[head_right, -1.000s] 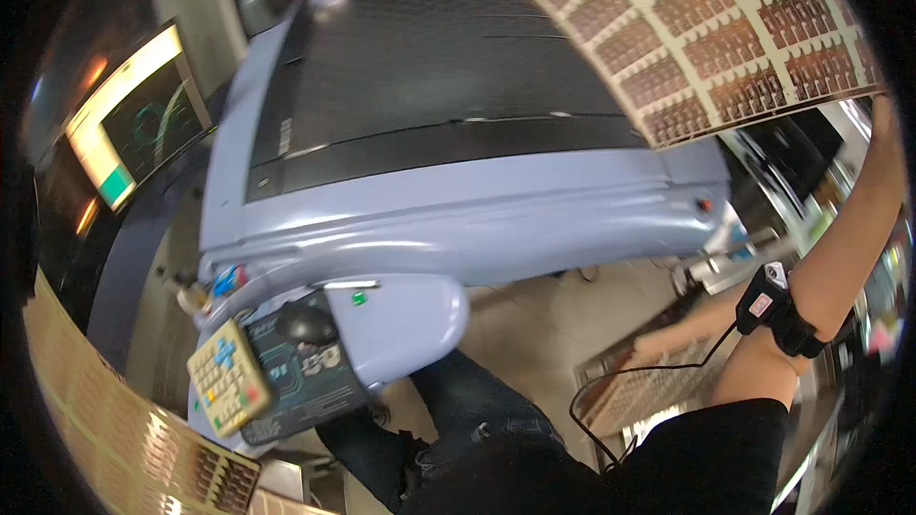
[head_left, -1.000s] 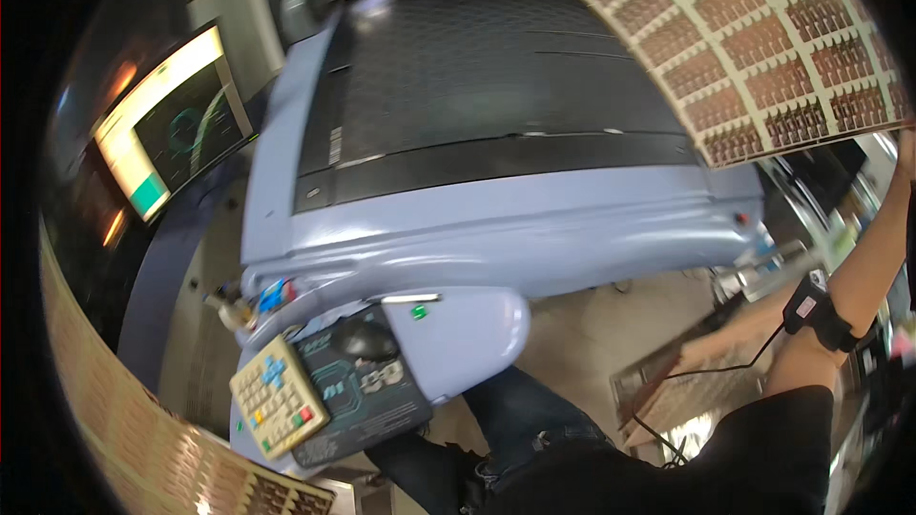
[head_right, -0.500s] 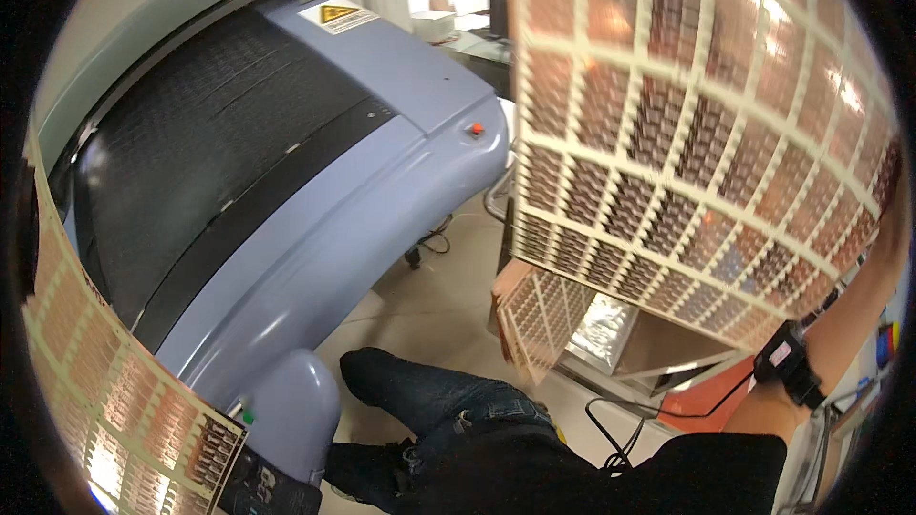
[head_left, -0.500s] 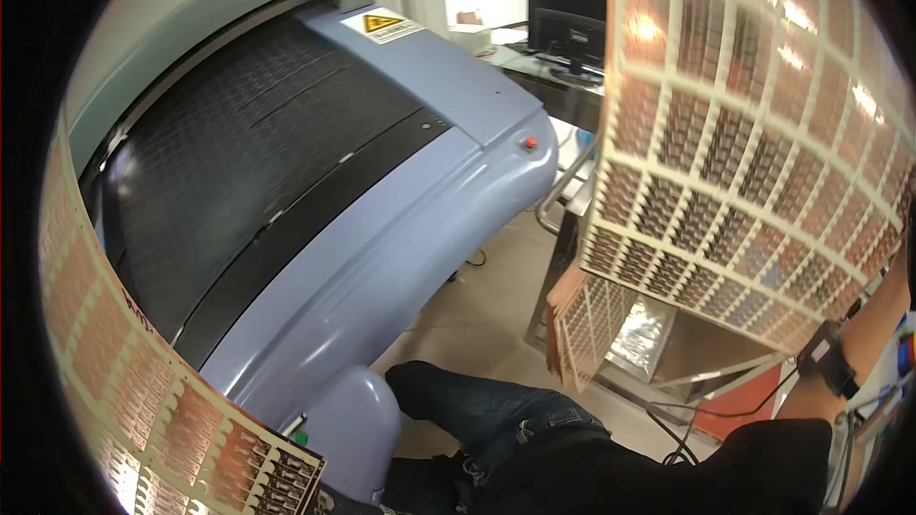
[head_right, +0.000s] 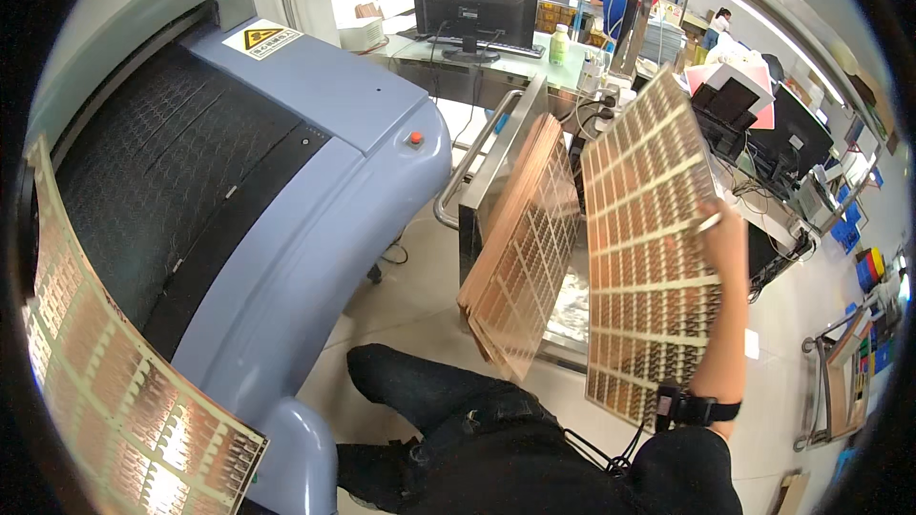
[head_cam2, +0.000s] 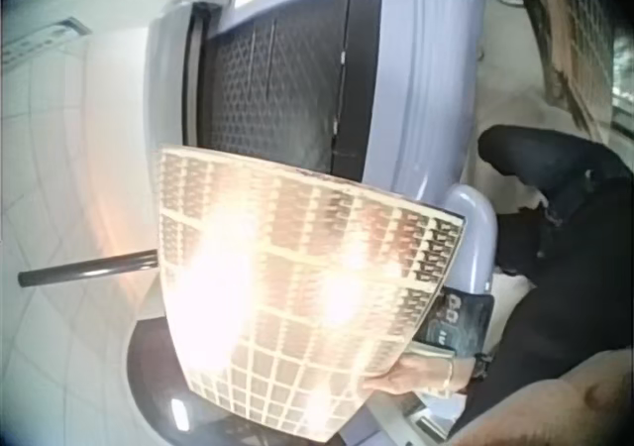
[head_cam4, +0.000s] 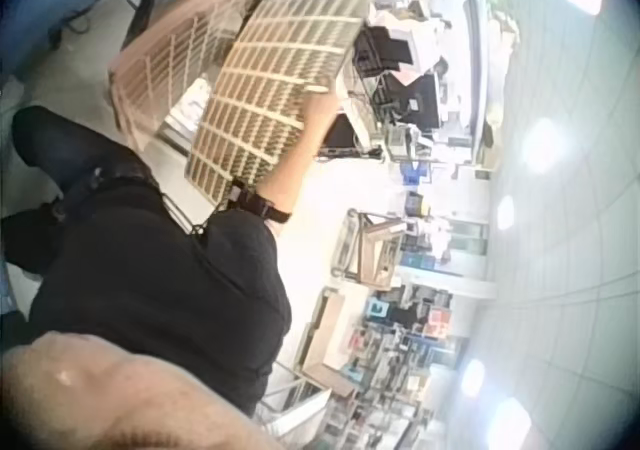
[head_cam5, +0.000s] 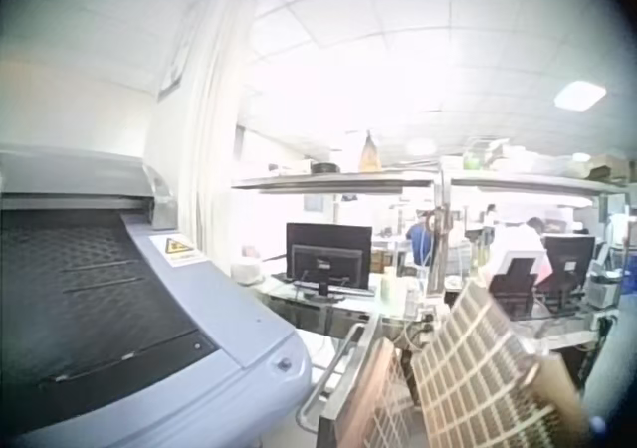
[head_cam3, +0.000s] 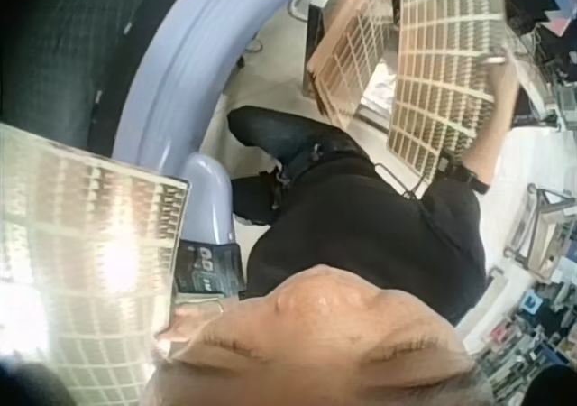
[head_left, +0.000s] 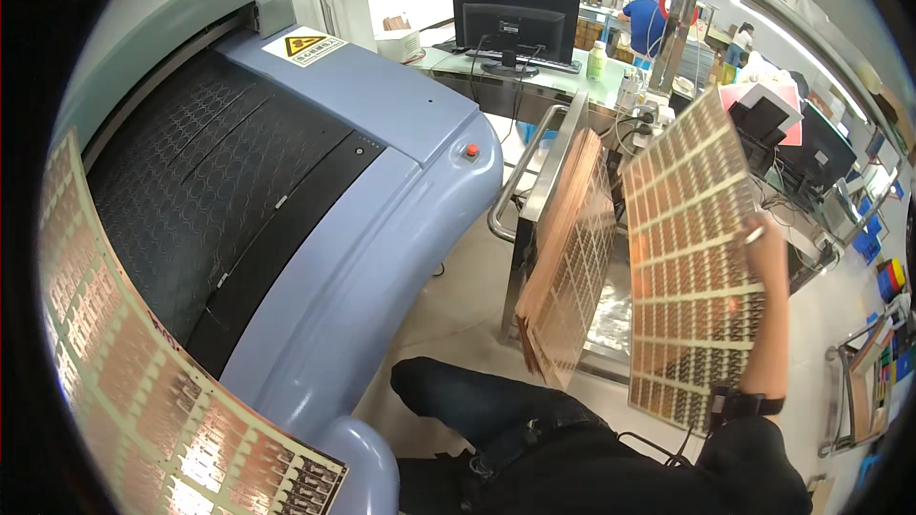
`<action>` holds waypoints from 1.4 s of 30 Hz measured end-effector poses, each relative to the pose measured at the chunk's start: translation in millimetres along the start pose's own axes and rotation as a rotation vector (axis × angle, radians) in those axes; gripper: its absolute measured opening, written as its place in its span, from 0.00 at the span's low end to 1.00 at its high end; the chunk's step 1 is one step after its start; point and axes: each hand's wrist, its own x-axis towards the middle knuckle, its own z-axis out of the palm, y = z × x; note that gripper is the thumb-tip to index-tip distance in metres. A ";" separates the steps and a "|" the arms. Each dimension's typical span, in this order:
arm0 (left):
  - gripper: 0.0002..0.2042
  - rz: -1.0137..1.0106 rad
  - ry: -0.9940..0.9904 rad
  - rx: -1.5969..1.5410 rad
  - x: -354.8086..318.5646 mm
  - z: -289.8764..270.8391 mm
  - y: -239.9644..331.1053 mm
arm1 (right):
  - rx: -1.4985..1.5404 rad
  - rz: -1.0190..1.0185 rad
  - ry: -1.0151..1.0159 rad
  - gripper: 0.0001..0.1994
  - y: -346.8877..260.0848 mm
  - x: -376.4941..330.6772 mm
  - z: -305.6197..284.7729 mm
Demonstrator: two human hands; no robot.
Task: The recorder is seen operating a PCB processing machine, which involves loading and unloading PCB panels and using a keypad terminal for control.
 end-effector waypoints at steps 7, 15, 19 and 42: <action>0.21 -0.139 -0.069 -0.161 -3.0 25.3 -5.8 | -0.182 0.057 0.009 0.14 73.0 -0.8 130.2; 0.22 -0.276 -0.096 -0.277 -6.6 38.8 5.9 | -0.158 0.289 -0.083 0.12 129.6 40.8 221.4; 0.23 -0.367 -0.081 -0.359 -4.5 26.4 10.0 | -0.136 0.249 -0.083 0.16 161.7 79.2 273.6; 0.16 -0.767 -0.218 -0.974 -46.7 204.8 40.9 | 1.416 -0.149 -1.231 0.19 -378.9 -61.8 229.7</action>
